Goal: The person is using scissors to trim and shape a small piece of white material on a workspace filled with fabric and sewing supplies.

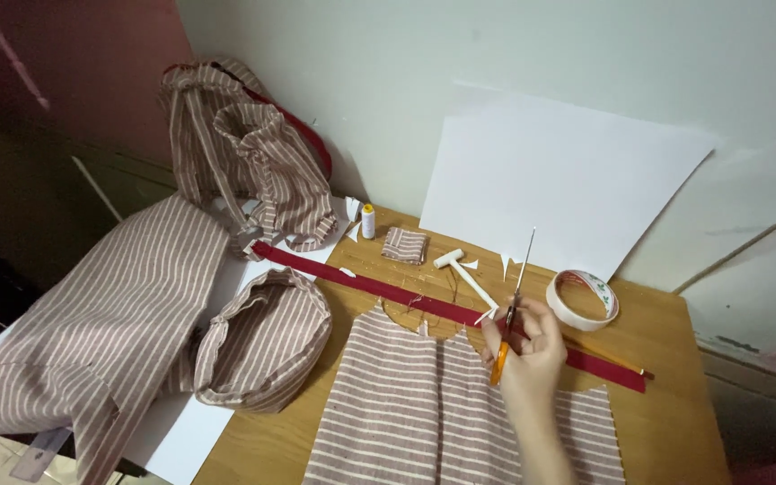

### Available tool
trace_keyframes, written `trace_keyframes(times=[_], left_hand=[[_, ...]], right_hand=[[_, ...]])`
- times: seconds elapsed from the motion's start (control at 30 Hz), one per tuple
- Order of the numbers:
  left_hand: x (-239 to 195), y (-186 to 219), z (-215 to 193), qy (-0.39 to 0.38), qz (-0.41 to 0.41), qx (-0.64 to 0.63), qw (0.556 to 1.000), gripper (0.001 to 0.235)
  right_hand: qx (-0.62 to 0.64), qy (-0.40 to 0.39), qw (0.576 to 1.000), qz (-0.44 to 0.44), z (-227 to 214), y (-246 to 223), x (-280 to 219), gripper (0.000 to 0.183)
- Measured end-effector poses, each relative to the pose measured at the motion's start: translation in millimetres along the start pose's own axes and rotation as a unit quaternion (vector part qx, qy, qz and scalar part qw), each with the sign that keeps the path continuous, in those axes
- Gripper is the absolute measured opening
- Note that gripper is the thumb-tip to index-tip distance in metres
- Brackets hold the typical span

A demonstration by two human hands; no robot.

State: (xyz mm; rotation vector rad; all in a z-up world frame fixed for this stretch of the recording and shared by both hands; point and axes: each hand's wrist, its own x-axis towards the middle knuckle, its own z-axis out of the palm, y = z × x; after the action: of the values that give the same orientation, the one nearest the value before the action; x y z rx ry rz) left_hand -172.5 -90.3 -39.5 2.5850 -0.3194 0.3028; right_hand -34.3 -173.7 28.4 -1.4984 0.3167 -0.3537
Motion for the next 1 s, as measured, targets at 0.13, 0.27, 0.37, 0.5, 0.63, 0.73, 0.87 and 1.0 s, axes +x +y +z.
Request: trace_keyframes(times=[0.13, 0.27, 0.37, 0.5, 0.63, 0.73, 0.87, 1.0], left_hand=[[23.2, -2.9, -21.3, -0.005, -0.028, 0.040, 0.999, 0.032], [54.2, -14.9, -54.2, -0.015, -0.055, 0.078, 0.995, 0.034], [110.6, -29.9, -107.7, 0.059, 0.183, -0.104, 0.976, 0.006], [155.1, -69.5, -76.2, 0.085, 0.257, -0.303, 0.914, 0.033], [151.4, -82.1, -56.4, 0.033, 0.214, -0.330, 0.919, 0.030], [158.1, -91.9, -48.3, 0.000, 0.142, -0.387, 0.911, 0.033], [164.6, -98.0, -44.4, 0.005, 0.105, -0.397, 0.912, 0.030], [163.8, -96.3, -52.5, -0.017, 0.081, -0.425, 0.901, 0.029]], right_hand=[[0.003, 0.005, 1.000, 0.011, -0.4, 0.3, 3.0, 0.045], [0.014, -0.003, 1.000, 0.025, -0.2, -6.1, -2.3, 0.043], [-0.028, 0.005, 0.999, 0.027, -2.1, 3.0, 4.9, 0.044], [-0.006, 0.010, 0.999, 0.040, 2.7, -5.5, 2.5, 0.047], [-0.020, 0.002, 0.998, 0.053, 0.4, -0.4, 3.7, 0.043], [-0.007, -0.008, 0.999, 0.049, 0.3, 1.8, 8.8, 0.045], [-0.013, -0.018, 0.999, 0.041, 1.1, 1.2, 7.9, 0.044], [-0.042, -0.025, 0.997, 0.062, 3.3, 1.7, 6.8, 0.050]])
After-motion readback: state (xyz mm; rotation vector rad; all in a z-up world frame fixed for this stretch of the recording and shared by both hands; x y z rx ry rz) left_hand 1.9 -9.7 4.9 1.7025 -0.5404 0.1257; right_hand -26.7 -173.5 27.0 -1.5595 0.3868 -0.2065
